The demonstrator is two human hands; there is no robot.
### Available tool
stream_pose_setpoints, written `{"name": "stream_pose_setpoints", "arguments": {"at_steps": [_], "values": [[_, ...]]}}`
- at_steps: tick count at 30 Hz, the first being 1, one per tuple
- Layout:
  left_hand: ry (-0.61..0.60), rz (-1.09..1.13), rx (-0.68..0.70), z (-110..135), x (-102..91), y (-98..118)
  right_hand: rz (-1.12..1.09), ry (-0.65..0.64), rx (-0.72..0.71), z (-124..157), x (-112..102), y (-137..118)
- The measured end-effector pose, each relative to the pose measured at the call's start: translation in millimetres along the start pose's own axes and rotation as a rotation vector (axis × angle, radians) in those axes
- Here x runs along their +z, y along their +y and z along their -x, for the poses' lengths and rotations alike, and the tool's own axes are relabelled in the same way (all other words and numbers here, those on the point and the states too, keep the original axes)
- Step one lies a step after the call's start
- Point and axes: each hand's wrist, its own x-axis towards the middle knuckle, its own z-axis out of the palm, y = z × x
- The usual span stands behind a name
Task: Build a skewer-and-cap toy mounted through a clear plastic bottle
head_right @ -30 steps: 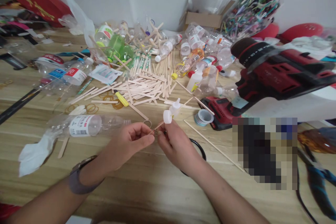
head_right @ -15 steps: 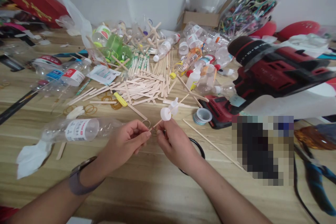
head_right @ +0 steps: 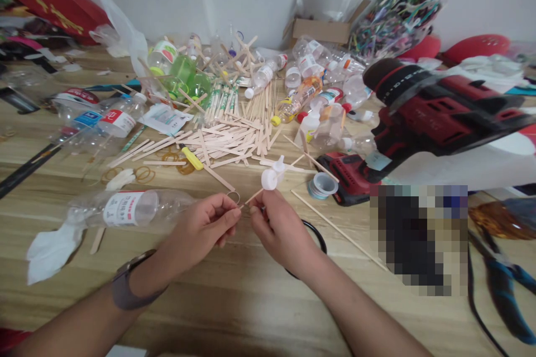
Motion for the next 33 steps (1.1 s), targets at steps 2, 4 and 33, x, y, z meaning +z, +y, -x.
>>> {"name": "stream_pose_setpoints", "arguments": {"at_steps": [2,4,33], "values": [[0.000,-0.027,0.009,0.5,0.1,0.4,0.004,0.006,0.002,-0.4,0.1,-0.2],[-0.003,-0.040,0.016,1.0,0.3,0.8,0.008,0.010,0.002,-0.4,0.2,-0.4],[-0.049,-0.228,0.088,1.8,-2.1,1.3,-0.073,-0.032,0.074,-0.2,2.5,1.1]]}}
